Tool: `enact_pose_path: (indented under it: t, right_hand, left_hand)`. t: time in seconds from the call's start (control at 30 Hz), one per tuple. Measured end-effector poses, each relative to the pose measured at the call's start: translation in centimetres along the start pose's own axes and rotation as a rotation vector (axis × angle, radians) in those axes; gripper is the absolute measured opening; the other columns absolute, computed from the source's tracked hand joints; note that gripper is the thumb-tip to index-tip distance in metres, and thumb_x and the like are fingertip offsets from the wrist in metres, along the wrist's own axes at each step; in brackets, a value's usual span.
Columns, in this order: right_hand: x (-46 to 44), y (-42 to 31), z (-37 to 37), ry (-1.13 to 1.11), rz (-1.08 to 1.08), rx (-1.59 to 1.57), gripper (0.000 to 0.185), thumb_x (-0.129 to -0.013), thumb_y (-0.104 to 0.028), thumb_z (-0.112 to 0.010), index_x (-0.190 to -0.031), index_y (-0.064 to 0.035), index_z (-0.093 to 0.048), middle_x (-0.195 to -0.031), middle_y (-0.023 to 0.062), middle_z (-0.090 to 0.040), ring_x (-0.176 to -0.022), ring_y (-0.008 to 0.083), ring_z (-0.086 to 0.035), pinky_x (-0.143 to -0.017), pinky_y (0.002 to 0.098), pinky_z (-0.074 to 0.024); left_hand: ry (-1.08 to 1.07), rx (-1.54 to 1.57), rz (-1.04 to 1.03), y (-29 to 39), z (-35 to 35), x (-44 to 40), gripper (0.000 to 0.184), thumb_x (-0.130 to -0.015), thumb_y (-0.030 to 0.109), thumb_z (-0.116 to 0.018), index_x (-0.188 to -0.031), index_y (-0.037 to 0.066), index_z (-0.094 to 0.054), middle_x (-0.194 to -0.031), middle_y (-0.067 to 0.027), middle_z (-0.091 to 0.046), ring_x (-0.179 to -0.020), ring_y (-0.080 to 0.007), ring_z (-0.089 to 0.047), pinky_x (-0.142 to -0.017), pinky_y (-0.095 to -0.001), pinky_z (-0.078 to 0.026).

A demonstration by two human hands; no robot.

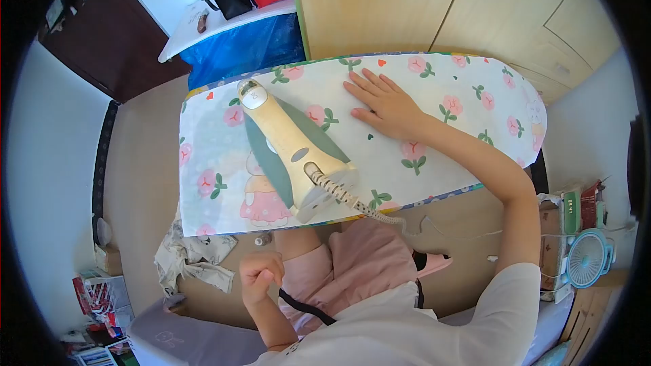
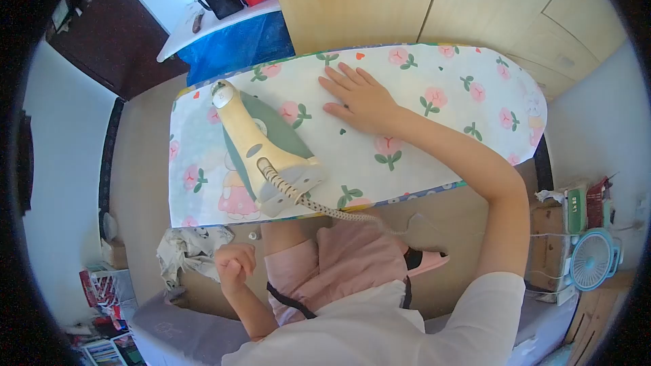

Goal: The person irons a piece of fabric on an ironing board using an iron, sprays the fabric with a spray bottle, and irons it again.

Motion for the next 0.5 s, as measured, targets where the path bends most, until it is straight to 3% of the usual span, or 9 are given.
enact_pose_path:
  t: [0.5]
  right_hand:
    - [1.6,3.5,0.8,0.061,-0.101,0.052,0.051,-0.092,-0.043,-0.036,-0.137,-0.0167,-0.034,-0.144,0.0054,-0.029,-0.134,0.0253,-0.021,-0.109,0.0419,-0.0153]
  left_hand:
    - [0.010,-0.032,0.053,-0.3,-0.1,1.1,0.045,-0.085,0.029,-0.053,-0.051,0.001,-0.049,-0.048,-0.0059,-0.048,-0.043,-0.0152,-0.044,-0.042,-0.0269,-0.029]
Point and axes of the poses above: each hand's wrist, its own x-axis away from the middle knuckle, its own z-axis out of the back of the hand, y = z × x, the point moved 4 cm from there along -x, towards the middle knuckle
